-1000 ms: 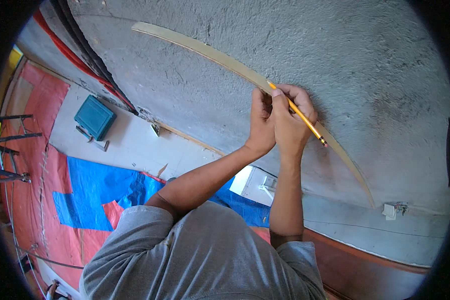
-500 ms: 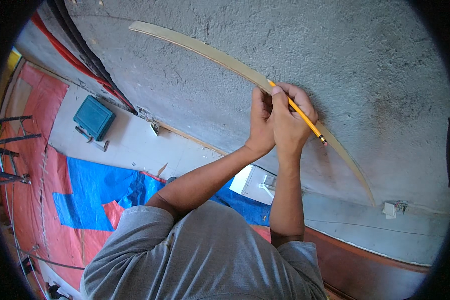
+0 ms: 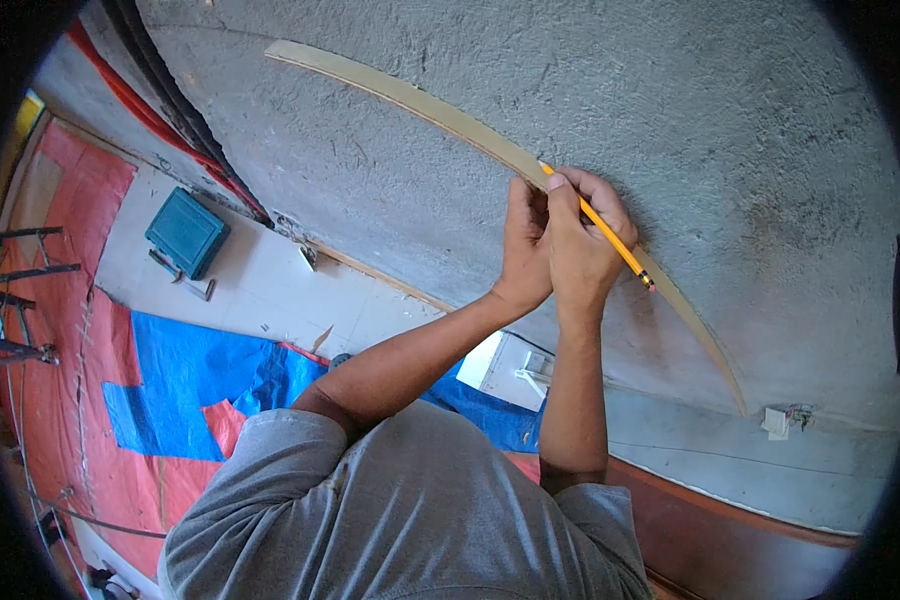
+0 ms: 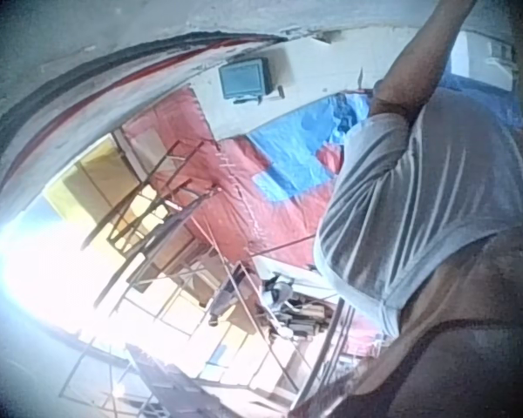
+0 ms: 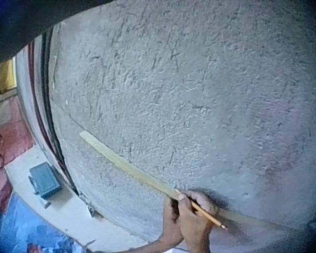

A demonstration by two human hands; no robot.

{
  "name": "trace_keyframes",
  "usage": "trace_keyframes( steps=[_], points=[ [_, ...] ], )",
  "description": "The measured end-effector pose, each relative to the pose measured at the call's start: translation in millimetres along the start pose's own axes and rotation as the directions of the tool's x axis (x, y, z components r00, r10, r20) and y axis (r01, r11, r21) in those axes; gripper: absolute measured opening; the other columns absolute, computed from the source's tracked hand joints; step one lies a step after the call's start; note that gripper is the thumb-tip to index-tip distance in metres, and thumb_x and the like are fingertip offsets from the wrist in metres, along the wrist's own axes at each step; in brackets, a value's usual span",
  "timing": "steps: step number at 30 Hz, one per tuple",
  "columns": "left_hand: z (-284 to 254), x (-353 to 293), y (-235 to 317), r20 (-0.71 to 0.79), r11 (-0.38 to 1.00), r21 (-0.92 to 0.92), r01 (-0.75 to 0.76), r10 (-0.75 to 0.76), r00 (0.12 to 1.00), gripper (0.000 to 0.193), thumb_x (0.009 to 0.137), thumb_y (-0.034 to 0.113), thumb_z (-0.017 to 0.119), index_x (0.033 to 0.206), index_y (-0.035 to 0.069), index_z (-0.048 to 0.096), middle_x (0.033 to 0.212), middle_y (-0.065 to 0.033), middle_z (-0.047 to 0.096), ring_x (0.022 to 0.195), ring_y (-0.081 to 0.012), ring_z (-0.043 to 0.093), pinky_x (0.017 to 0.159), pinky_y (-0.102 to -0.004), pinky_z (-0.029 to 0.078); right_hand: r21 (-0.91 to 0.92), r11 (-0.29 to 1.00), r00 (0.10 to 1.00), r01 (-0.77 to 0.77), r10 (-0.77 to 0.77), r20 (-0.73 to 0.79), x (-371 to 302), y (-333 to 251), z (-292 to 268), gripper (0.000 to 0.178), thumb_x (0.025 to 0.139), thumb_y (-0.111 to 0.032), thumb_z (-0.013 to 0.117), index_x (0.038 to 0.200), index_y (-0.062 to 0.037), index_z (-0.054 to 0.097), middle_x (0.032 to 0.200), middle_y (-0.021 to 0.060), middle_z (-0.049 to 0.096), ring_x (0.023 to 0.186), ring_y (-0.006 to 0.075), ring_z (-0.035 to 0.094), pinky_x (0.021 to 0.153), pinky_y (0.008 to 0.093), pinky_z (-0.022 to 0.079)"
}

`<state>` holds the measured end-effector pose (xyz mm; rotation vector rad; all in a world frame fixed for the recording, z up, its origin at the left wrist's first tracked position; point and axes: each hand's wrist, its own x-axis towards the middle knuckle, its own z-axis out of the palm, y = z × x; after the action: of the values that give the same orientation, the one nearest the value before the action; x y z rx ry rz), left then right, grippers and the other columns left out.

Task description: The person prepares a thin strip of wood, picks it up, and carries it to a wall where they hold it in a curved position and mark a point on the wall with a pencil.

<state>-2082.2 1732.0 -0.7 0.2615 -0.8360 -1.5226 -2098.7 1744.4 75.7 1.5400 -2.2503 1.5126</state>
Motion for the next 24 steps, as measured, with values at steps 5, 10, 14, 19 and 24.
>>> trace_keyframes(
  steps=[5, 10, 14, 19, 24],
  points=[
    [-2.7, -0.6, -3.0, 0.034, 0.999, -0.03, 0.036, -0.035, 0.999, 0.039, 0.094, 0.008, 0.061, 0.126, 0.009, 0.038, 0.111, -0.0045, 0.05, 0.103, -0.0119, 0.051, 0.087, -0.0277, 0.047, 0.037, 0.999, 1.0, 0.004, -0.003, -0.025, 0.1, 2.3, 0.6, 0.013, 0.086, -0.011, 0.07, 0.094, -0.0004, 0.072, 0.084, 0.0093, 0.073, 0.076, 0.0164, 0.069, 0.071, 0.0314, 0.053],
    [-2.1, -0.7, -4.5, 0.03, 0.997, -0.047, 0.066, -0.065, 0.997, 0.041, 0.094, 0.006, 0.061, 0.128, 0.008, 0.038, 0.112, -0.0045, 0.05, 0.104, -0.0127, 0.052, 0.088, -0.0281, 0.047, 0.072, 0.997, 0.999, -0.035, 0.035, -0.005, 0.6, 4.0, -1.9, 0.014, 0.086, -0.012, 0.07, 0.093, -0.0004, 0.072, 0.085, 0.0091, 0.073, 0.077, 0.0156, 0.068, 0.072, 0.0309, 0.053],
    [-2.9, 0.4, -5.4, 0.021, 0.993, -0.092, 0.068, -0.066, 0.998, 0.04, 0.094, 0.005, 0.061, 0.127, 0.008, 0.039, 0.113, -0.0047, 0.05, 0.105, -0.0129, 0.052, 0.089, -0.0281, 0.047, 0.064, 0.998, 1.0, -0.02, 0.02, -0.002, 0.7, 3.7, -0.8, 0.014, 0.087, -0.012, 0.07, 0.093, -0.0003, 0.072, 0.084, 0.009, 0.073, 0.077, 0.0156, 0.068, 0.071, 0.0304, 0.053],
    [-2.3, 0.3, -3.0, 0.022, 0.999, -0.009, 0.038, -0.038, 0.999, 0.037, 0.094, 0.007, 0.062, 0.124, 0.008, 0.04, 0.111, -0.0037, 0.049, 0.103, -0.012, 0.051, 0.089, -0.028, 0.046, 0.065, 0.997, 1.0, -0.03, 0.031, -0.006, 0.3, 4.2, 0.4, 0.014, 0.087, -0.012, 0.069, 0.094, -0.0006, 0.072, 0.084, 0.0092, 0.073, 0.076, 0.0156, 0.068, 0.07, 0.0302, 0.053],
    [-0.1, 0.5, -2.4, 0.023, 0.999, -0.047, 0.012, -0.01, 1.0, 0.035, 0.095, 0.008, 0.061, 0.123, 0.008, 0.04, 0.11, -0.0034, 0.049, 0.102, -0.0116, 0.05, 0.088, -0.028, 0.047, 0.043, 0.999, 1.0, -0.015, 0.016, -0.019, 0.5, 2.1, 0.3, 0.014, 0.087, -0.012, 0.069, 0.094, -0.0007, 0.072, 0.083, 0.0091, 0.073, 0.076, 0.0154, 0.068, 0.07, 0.0302, 0.053]
  ],
)
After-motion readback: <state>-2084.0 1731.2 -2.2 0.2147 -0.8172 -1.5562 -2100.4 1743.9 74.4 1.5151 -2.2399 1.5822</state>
